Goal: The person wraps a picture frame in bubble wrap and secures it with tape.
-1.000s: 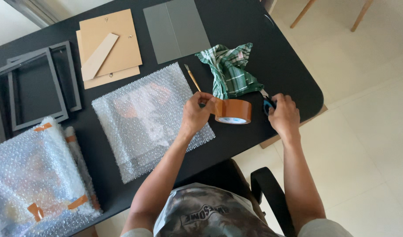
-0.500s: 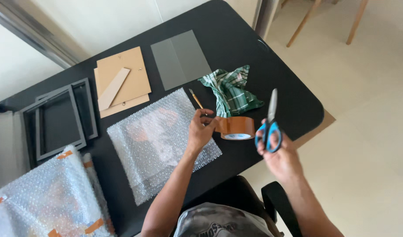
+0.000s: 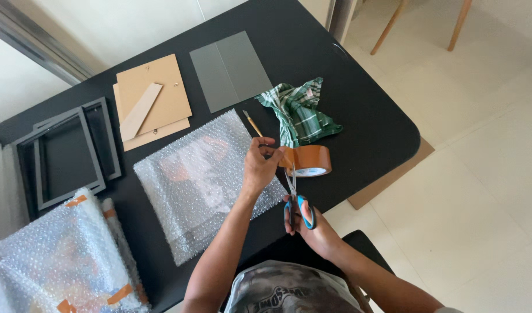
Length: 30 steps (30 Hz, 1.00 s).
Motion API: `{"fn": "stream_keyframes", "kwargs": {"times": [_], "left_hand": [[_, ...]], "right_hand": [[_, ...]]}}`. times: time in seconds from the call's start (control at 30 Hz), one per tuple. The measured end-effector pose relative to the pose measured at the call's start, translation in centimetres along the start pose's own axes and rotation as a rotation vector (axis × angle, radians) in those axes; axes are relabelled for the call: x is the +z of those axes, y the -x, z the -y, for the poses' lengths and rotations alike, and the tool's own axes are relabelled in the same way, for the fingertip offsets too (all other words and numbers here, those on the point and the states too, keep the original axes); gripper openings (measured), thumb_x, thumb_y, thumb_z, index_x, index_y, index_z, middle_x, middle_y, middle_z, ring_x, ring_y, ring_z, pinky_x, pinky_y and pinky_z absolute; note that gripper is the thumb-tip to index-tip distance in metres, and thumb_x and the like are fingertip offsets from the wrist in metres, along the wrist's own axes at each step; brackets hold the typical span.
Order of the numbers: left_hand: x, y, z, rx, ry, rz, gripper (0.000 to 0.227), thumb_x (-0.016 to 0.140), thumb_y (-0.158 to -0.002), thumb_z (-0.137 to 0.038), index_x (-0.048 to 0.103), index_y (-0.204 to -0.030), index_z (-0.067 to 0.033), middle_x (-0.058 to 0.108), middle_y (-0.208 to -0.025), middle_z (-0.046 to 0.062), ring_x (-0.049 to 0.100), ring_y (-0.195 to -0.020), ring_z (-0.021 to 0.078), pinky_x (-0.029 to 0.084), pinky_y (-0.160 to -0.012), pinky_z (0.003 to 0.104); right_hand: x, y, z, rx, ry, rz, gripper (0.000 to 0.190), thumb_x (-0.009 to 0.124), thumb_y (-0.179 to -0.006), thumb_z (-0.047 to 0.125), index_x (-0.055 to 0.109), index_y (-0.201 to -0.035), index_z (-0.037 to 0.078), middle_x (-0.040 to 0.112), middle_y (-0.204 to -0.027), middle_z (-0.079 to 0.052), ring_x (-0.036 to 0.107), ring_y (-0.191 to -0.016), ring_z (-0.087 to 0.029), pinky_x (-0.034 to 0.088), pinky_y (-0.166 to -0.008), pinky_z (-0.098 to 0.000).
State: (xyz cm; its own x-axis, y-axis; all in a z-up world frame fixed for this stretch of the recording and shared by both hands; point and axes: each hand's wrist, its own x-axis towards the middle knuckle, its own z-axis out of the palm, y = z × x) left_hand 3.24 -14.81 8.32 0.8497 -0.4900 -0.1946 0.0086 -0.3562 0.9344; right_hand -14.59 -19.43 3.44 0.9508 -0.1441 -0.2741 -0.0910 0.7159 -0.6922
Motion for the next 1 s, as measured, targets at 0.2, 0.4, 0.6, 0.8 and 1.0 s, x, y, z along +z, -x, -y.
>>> {"fn": "stream_keyframes", "kwargs": {"times": [0.2, 0.4, 0.6, 0.8, 1.0], "left_hand": [[0.1, 0.3, 0.6, -0.03, -0.034, -0.042, 0.034, 0.072, -0.078, -0.029, 0.058, -0.105, -0.017, 0.071, -0.076, -0.001, 0.067, -0.076, 0.0149, 0.051, -0.071, 0.029], [0.3, -0.1, 1.2, -0.021, -0.041, -0.058, 0.034, 0.072, -0.078, -0.03, 0.057, -0.106, -0.0181, 0.071, -0.073, -0.002, 0.067, -0.078, 0.0138, 0.052, -0.072, 0.029], [0.1, 0.2, 1.1, -0.002, -0.011, -0.066, 0.033, 0.07, -0.08, -0.029, 0.057, -0.107, -0.0158, 0.07, -0.074, -0.001, 0.066, -0.072, 0.0123, 0.052, -0.071, 0.029], [-0.1, 1.2, -0.3, -0.025, -0.021, -0.021, 0.047, 0.077, -0.071, -0.028, 0.055, -0.11, -0.0168, 0.071, -0.077, 0.0, 0.068, -0.077, 0.0173, 0.052, -0.074, 0.031], [-0.2, 0.6, 0.6, -0.039, 0.01, -0.012, 0.051, 0.078, -0.068, -0.025, 0.055, -0.113, -0.0155, 0.07, -0.077, 0.0, 0.069, -0.074, 0.0163, 0.054, -0.072, 0.029]], "right_hand": [[-0.6, -1.6, -1.0, -0.13, 0.101, -0.08, 0.051, 0.047, -0.092, 0.046, 0.046, -0.121, 0.004, 0.056, -0.083, -0.012, 0.061, -0.066, -0.024, 0.044, -0.059, -0.0285], [-0.1, -2.8, -0.4, -0.157, 0.074, -0.092, 0.048, 0.049, -0.092, 0.044, 0.047, -0.118, 0.004, 0.056, -0.079, -0.014, 0.062, -0.063, -0.026, 0.045, -0.053, -0.0277], [0.0, -2.9, -0.7, -0.133, 0.085, -0.108, 0.049, 0.05, -0.092, 0.043, 0.048, -0.116, 0.001, 0.055, -0.073, -0.016, 0.062, -0.057, -0.026, 0.045, -0.048, -0.0276], [0.0, -3.0, -1.2, -0.136, 0.057, -0.091, 0.048, 0.049, -0.093, 0.043, 0.047, -0.115, 0.001, 0.056, -0.072, -0.017, 0.063, -0.058, -0.028, 0.045, -0.049, -0.0277], [0.2, -3.4, -0.9, -0.159, 0.087, -0.096, 0.047, 0.05, -0.092, 0.044, 0.047, -0.112, 0.001, 0.058, -0.07, -0.017, 0.064, -0.056, -0.027, 0.046, -0.047, -0.0263]]}}
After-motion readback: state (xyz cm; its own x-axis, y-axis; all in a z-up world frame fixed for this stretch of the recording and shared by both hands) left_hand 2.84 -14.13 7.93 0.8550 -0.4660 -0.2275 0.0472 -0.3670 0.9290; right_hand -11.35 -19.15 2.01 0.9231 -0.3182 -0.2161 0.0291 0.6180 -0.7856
